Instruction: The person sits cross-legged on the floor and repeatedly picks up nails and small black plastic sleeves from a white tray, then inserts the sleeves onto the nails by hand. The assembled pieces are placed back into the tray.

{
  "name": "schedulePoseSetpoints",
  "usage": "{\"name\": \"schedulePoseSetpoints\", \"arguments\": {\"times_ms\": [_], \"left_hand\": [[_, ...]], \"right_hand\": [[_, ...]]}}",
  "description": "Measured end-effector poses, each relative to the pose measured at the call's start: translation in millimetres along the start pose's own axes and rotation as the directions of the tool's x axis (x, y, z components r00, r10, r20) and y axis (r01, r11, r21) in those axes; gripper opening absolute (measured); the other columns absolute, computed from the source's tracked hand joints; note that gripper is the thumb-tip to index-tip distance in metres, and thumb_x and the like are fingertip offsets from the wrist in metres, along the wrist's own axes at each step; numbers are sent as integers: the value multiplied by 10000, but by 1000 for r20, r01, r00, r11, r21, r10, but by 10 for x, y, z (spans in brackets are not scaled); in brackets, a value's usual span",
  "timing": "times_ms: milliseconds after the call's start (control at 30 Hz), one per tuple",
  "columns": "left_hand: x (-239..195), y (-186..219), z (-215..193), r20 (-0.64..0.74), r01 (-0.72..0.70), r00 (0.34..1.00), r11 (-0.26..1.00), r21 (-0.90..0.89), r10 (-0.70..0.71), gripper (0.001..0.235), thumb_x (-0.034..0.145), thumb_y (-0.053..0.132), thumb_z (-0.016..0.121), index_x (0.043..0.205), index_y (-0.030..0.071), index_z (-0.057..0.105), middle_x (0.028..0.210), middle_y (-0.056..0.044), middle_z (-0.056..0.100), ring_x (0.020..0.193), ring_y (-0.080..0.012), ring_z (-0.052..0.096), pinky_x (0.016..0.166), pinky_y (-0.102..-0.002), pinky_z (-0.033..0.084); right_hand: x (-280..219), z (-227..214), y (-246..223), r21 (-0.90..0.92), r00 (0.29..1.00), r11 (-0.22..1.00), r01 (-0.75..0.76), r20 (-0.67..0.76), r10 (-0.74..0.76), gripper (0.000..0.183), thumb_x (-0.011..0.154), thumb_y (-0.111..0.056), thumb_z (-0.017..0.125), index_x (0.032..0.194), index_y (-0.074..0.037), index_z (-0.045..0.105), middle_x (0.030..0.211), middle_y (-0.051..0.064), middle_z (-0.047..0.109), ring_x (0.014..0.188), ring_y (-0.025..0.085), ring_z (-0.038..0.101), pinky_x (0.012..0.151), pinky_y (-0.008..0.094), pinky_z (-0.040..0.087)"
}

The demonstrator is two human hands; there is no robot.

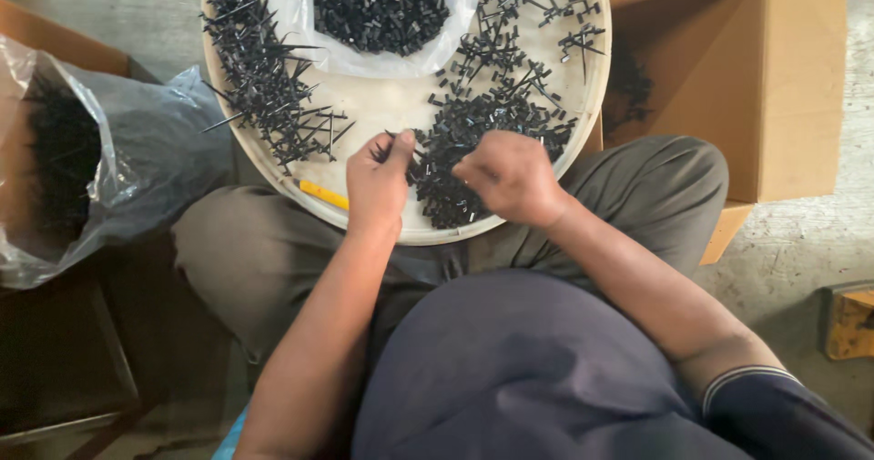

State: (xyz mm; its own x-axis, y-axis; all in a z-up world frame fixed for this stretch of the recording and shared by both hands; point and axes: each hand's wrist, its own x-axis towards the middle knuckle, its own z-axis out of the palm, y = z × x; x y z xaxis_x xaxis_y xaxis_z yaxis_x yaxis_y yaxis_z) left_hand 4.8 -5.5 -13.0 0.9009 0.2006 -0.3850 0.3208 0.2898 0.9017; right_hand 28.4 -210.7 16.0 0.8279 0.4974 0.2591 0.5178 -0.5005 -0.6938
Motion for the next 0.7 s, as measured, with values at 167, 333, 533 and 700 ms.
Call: {"name": "schedulePoseSetpoints", "arguments": {"times_ms": [167, 333, 533, 700], "left_hand": [[-72, 35, 16, 29, -194, 981, 977, 90, 192, 371, 1028, 217, 732, 766, 7, 574, 668, 56, 461, 645, -41, 361, 561, -268, 308], [-198, 211, 74, 66, -394, 914, 836, 383, 400, 261, 988, 217, 733, 855, 0, 672, 659, -36, 598, 602, -105, 479, 571, -285, 421], [-274, 372, 131, 227, -521, 852, 729, 445, 471, 262, 1009, 196, 750, 853, 19, 636, 751, -81, 621, 653, -235, 582, 627, -330, 459], [-357, 451, 128, 429, -766, 601, 333, 549, 675, 146, 930, 169, 793, 891, 73, 690, 848, -45, 653, 768, -282, 636, 665, -392, 500]], "right_hand": [[6, 1, 201, 883, 771, -80, -462, 445, 455, 99, 978, -129, 673, 1035, -78, 611, 891, 73, 650, 706, 171, 597, 586, 324, 478], [-14, 98, 145, 841, 730, -30, -541, 487, 480, 167, 1015, -190, 636, 1142, -82, 619, 947, 40, 618, 735, 109, 583, 639, 284, 502], [-5, 180, 163, 519, 820, 635, -572, 330, 468, 221, 1059, -237, 653, 989, -32, 614, 743, -9, 562, 591, 55, 479, 506, 226, 404], [41, 308, 302, 740, 659, 213, -638, 382, 648, 289, 1098, -278, 632, 933, -47, 576, 693, -34, 497, 531, 57, 423, 444, 229, 346]]}}
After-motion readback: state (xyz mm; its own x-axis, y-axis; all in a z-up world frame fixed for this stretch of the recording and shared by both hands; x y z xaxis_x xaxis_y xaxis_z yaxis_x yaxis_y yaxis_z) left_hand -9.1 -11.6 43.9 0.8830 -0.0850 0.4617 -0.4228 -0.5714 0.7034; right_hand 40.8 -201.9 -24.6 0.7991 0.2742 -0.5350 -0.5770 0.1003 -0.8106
